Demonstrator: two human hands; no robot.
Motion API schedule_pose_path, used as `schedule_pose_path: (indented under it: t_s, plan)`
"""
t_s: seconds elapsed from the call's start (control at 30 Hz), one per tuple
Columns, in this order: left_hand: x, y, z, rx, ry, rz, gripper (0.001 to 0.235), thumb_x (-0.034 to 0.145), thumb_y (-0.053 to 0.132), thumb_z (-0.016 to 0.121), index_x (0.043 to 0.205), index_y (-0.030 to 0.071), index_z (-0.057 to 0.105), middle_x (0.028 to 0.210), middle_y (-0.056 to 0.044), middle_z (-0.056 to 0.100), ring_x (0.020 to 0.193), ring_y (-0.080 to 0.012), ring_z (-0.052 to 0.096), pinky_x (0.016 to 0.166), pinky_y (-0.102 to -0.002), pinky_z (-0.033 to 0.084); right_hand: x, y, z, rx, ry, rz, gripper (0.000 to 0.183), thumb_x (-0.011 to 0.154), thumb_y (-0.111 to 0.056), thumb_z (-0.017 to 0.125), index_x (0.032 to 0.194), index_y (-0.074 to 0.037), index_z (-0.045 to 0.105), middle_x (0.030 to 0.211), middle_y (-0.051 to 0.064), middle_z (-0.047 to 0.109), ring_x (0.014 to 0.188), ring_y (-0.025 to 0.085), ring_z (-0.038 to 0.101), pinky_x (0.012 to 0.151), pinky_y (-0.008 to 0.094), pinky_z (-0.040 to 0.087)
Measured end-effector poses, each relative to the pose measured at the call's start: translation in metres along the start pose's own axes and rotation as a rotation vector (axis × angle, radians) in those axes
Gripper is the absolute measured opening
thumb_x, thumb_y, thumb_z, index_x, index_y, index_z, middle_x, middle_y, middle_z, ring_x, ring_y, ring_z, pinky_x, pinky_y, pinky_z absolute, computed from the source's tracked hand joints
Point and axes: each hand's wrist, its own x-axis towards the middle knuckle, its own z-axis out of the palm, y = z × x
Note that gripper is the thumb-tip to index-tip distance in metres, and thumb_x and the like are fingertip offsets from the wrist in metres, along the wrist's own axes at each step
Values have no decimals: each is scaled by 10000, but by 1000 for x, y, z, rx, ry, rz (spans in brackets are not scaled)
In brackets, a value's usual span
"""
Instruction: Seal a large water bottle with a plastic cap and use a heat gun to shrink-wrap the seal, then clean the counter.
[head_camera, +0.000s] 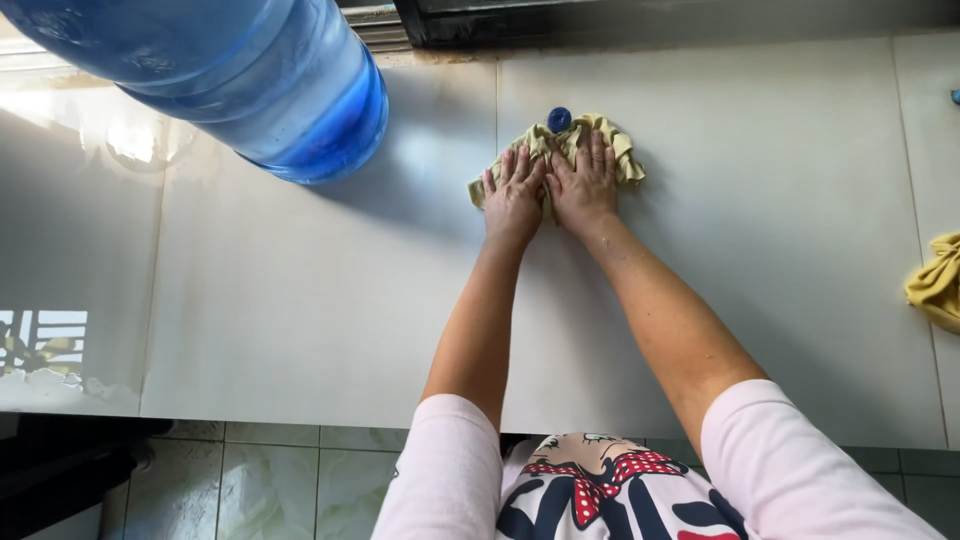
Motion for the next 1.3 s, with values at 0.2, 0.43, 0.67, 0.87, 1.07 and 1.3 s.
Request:
schedule_pose_path:
  t_s: [0.2, 0.43, 0.67, 0.87, 1.07, 1.3]
  plan:
    - [-49, 3, -3, 65, 1, 47, 513, 968, 141, 491, 1468, 245, 545, 1636, -28, 361, 1532, -263, 274, 1217, -595, 169, -57, -1, -14, -75, 109, -123, 497, 1037, -372, 560, 1518, -246, 561, 1483, 204, 482, 1452, 392, 352, 1199, 551, 263]
    - [-207, -15, -32, 83, -93, 259, 529, 898, 21, 522, 1394, 178, 614, 1615, -55, 427, 1523, -273, 326, 1194, -500, 295, -215, -55, -31, -192, 145, -170, 428, 979, -334, 618, 1390, -228, 668, 1276, 133, 590, 1274, 333, 490, 1039, 537, 392]
    - [-362, -73, -100, -64, -138, 257, 561, 835, -78, 534, 1306, 179, 698, 1526, -17, 548, 1491, -206, 405, 1221, -433, 304, -327, -143, -55, 11, 9, -312, 468, 899, -398, 682, 1311, -177, 699, 1161, 151, 616, 1151, 311, 525, 996, 488, 412]
    - [-385, -82, -95, 48, -67, 145, 574, 845, 4, 556, 1404, 124, 602, 1574, -60, 475, 1519, -256, 334, 1240, -511, 206, -322, -169, -51, 117, -115, -345, 371, 975, -366, 621, 1312, -230, 693, 1277, 31, 671, 1257, 197, 532, 1132, 543, 305]
    - [-327, -56, -82, -23, -27, 87, 681, 937, 302, 611, 1508, -4, 399, 1629, -229, 260, 1534, -432, 151, 1214, -618, 79, -277, -126, -15, 29, -75, -481, 495, 1021, -375, 493, 1479, -197, 543, 1521, 22, 540, 1501, 211, 341, 1224, 560, 150]
    - [-200, -91, -60, 50, 63, 144, 660, 995, 302, 546, 1581, 56, 369, 1684, -183, 249, 1571, -402, 164, 1251, -592, 96, -162, -104, -3, 45, -129, -409, 527, 1078, -434, 411, 1556, -215, 450, 1617, 45, 426, 1579, 247, 226, 1280, 563, 82]
